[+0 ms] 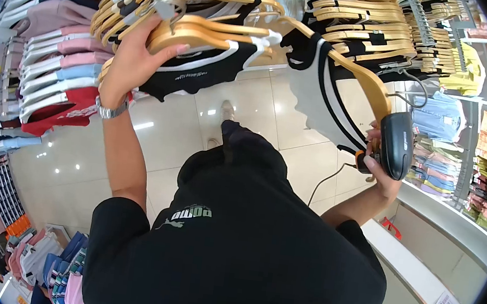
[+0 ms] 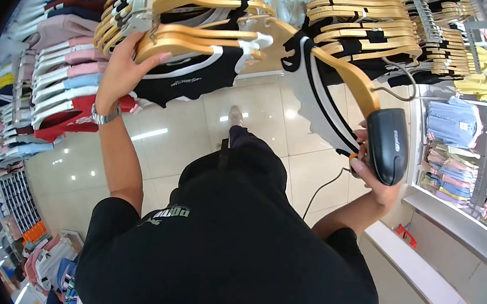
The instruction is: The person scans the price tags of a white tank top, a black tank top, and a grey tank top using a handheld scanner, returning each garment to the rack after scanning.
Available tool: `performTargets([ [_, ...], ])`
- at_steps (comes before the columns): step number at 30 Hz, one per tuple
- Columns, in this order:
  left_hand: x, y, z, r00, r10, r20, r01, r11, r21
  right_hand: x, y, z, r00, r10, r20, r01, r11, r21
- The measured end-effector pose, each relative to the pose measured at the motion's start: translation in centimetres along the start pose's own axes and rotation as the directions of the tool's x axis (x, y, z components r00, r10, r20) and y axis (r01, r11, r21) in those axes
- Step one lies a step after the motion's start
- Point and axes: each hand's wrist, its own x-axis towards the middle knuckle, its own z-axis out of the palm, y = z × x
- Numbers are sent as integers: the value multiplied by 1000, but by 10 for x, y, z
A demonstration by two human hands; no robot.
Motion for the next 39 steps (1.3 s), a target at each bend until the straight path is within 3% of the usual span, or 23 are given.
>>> performTargets([
  [2, -5, -13, 10, 995, 28, -99, -32, 999, -40, -17, 6, -16, 1000, 29, -12, -30, 999, -43],
  [5, -22, -15, 18, 928, 230, -294, -207, 972, 107, -37, -2, -16, 996, -5, -87, -3, 996, -93],
  [8, -54, 3, 25, 799, 354, -486, -271, 933, 235, -62, -6, -27, 999, -24, -26, 22, 994, -103],
  [10, -85, 7, 41, 775, 336, -536, -272, 942, 197, -73, -9, -30, 997, -39, 61, 47, 991, -127],
  [14, -137, 27, 62, 888, 207, -411, -244, 969, -38, -75, -10, -39, 935, -149, 323, 214, 961, -176],
  [16, -152, 29, 65, 909, 247, -336, -275, 961, -37, -71, -8, -27, 898, -204, 389, 243, 969, -52],
  [17, -160, 29, 65, 916, 236, -324, -264, 963, -47, -67, -11, -21, 887, -158, 435, 175, 985, 2],
  [19, -173, 29, 64, 931, 210, -297, -241, 968, -70, -53, -11, 10, 902, -171, 396, 194, 981, -19],
  [22, -190, 12, 55, 966, 99, -240, -154, 963, -220, -31, -27, 60, 894, -184, 409, 103, 972, 211],
  [23, -199, 10, 52, 972, -76, -224, -18, 921, -390, -19, -20, 60, 860, -162, 484, 95, 982, 161],
  [26, -214, -40, 50, 932, -161, -324, -86, 770, -632, 15, -25, 81, 739, -82, 669, -43, 985, 168],
  [29, -223, -40, 37, 898, -241, -369, -149, 622, -769, 42, -31, 122, 705, -196, 682, 1, 961, 276],
  [32, -229, -54, 30, 886, -334, -321, -116, 510, -852, 69, -34, 151, 662, -231, 713, 2, 952, 307],
  [34, -226, -51, 26, 865, -363, -346, -124, 513, -850, 83, -32, 169, 704, -222, 675, -42, 935, 351],
  [39, -214, -51, 16, 833, -417, -364, -94, 541, -835, 113, -34, 184, 708, -142, 692, -26, 974, 226],
])
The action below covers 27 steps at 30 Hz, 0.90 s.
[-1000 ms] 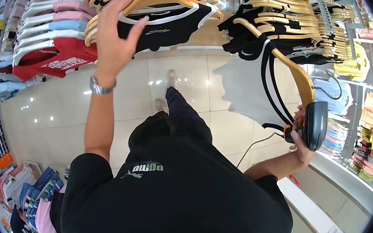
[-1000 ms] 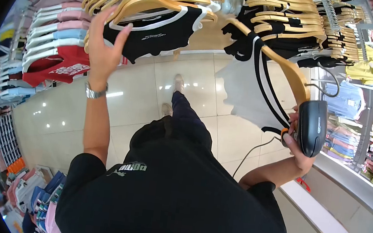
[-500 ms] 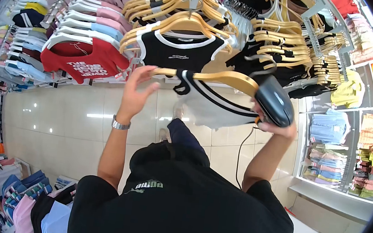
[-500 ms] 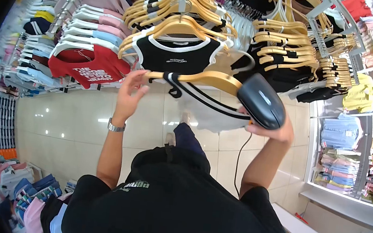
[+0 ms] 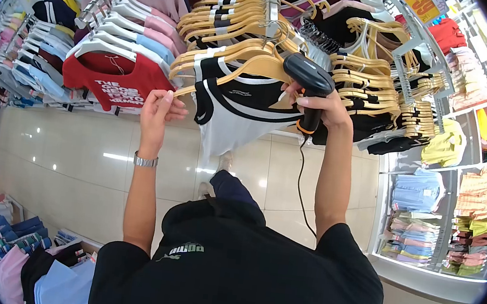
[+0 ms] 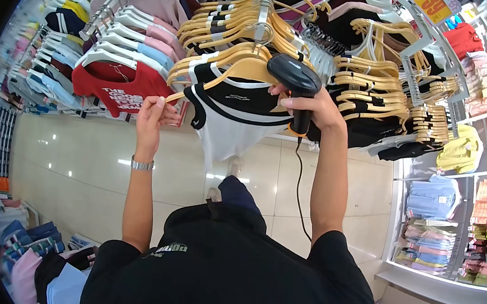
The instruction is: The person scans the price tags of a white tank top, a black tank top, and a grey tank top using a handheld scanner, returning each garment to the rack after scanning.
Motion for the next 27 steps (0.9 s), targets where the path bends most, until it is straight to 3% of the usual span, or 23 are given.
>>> performTargets([
  [4, 10, -5, 2, 999, -13, -29, 14, 1000, 24, 9, 2, -4, 1000, -3, -9, 3, 1000, -1],
  [7, 18, -13, 0, 998, -34, -44, 35, 999, 7, 12, 3, -10, 995, 93, -27, -93, 996, 14],
  [12, 25, -39, -11, 998, -53, -25, 53, 998, -23, 17, 10, -14, 997, 68, 41, -69, 997, 29],
  [18, 27, -62, -12, 995, -71, 76, 93, 932, -351, 15, 13, -14, 998, 55, 23, -56, 998, 42],
  [21, 27, -67, -6, 983, -49, 179, 139, 834, -534, 18, 20, -18, 998, -32, 59, 30, 999, 30],
  [27, 32, -80, 0, 964, 19, 264, 172, 711, -682, 17, 18, -17, 997, -46, 62, 50, 997, -58],
])
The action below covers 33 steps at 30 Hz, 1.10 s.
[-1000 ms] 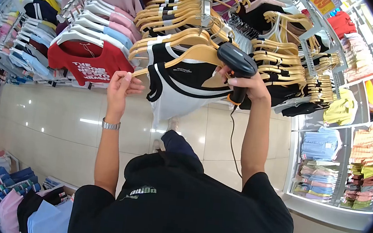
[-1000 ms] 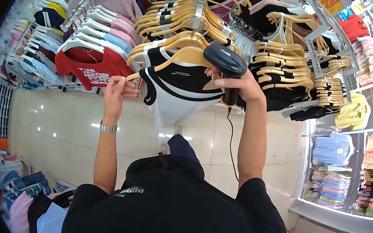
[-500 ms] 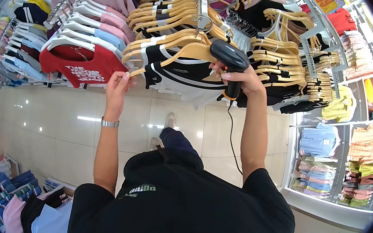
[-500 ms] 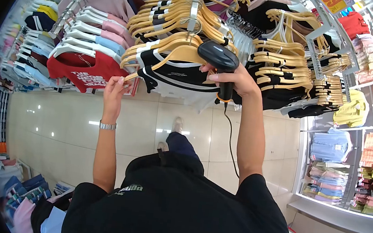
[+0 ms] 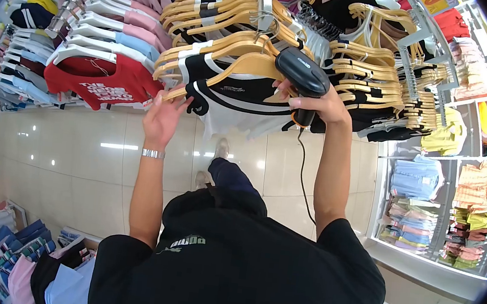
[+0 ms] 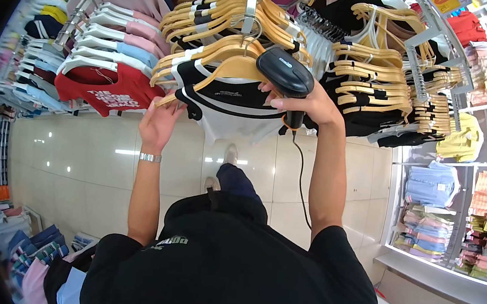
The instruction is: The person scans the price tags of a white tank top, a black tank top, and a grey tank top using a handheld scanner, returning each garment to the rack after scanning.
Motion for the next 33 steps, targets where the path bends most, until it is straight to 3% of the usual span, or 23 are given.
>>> performTargets([
  [3, 1, -10, 8, 984, -139, 116, 152, 982, -110, 2, 1, 1, 1000, -1, 20, 0, 1000, 20],
  [6, 13, -41, -44, 904, -234, 357, 255, 967, -13, 4, 3, 5, 999, 33, -26, -32, 998, 53],
  [7, 8, -38, -12, 952, -304, 43, 285, 927, 245, 5, 4, 5, 999, 29, -23, -28, 998, 54],
  [10, 8, -49, 11, 937, -298, -185, 349, 739, 576, 8, 8, 0, 1000, 7, -17, -6, 999, 39],
  [11, 8, -57, 4, 949, -260, -178, 313, 723, 615, 7, 7, 1, 1000, -6, -14, 6, 1000, 21],
  [14, 2, -57, -3, 838, -462, -288, 490, 407, 771, 2, 6, -1, 1000, -3, -7, 2, 991, -130],
  [15, 0, -50, 21, 831, -481, -281, 471, 337, 815, -2, 7, -2, 999, 33, -27, -37, 981, -192],
  [18, -10, -65, 7, 753, -530, -390, 587, 274, 761, -11, 10, 2, 993, 80, -87, -103, 948, -301],
  [20, -18, -71, -3, 774, -538, -334, 575, 375, 727, -25, 3, 9, 980, 141, -141, -181, 926, -331],
  [24, -31, -78, -27, 765, -566, -306, 633, 575, 519, -60, 2, 22, 919, -90, -384, -54, 936, -348],
  [25, -34, -77, -29, 763, -579, -286, 642, 631, 435, -73, 8, 20, 885, -82, -458, -44, 965, -257],
  [28, -43, -75, -29, 766, -603, -224, 641, 741, 199, -100, 28, 27, 879, -246, -408, 278, 960, 20],
  [30, -49, -73, -25, 775, -604, -185, 626, 774, 94, -128, 54, 24, 964, -160, -212, 201, 962, 185],
  [32, -54, -71, -15, 781, -603, -164, 613, 790, 17, -142, 73, 45, 986, -53, -157, 85, 975, 205],
  [33, -56, -69, -10, 784, -601, -154, 605, 796, -21, -146, 79, 60, 975, 56, -216, -17, 984, 175],
])
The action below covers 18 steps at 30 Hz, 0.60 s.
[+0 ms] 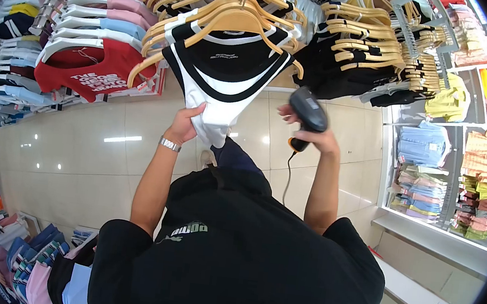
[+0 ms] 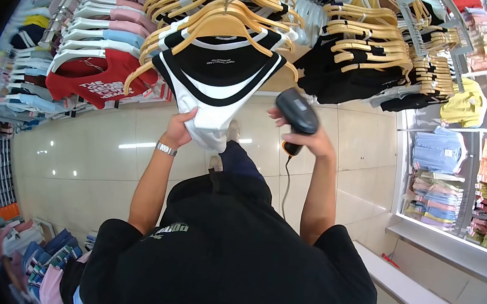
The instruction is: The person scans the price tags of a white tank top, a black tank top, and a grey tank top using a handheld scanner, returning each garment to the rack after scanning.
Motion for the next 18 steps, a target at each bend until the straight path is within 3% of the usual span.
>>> performTargets([
  [1, -4, 0, 2, 1000, -10, 23, 10, 999, -31, -6, 10, 8, 992, 93, -82, -97, 994, -44],
  [2, -7, -1, 4, 999, -19, 47, 22, 998, -62, -14, 41, 2, 989, 137, -59, -145, 978, -148],
  [3, -9, -1, 6, 997, -28, 72, 35, 995, -91, -19, 55, 11, 970, 232, -74, -239, 966, -100],
  [5, -19, -3, 14, 996, -43, 73, 52, 992, -118, -22, 65, 36, 956, 284, -70, -285, 959, 6],
  [7, -23, -5, 18, 996, -54, 72, 63, 989, -132, -23, 78, 45, 975, 223, 2, -222, 974, 53],
  [8, -26, -6, 18, 996, -61, 70, 69, 989, -134, -22, 87, 48, 993, 111, 29, -113, 990, 85],
  [12, -36, -7, 24, 992, -52, 112, 68, 986, -150, -18, 78, 65, 994, 34, 104, -70, 927, 369],
  [15, -44, -5, 17, 997, -21, 68, 27, 997, -78, -24, 83, 63, 994, 93, 57, -107, 929, 355],
  [18, -57, -4, 15, 998, 54, -34, -47, 981, 191, -34, 72, 59, 993, 120, -2, -117, 968, 223],
])
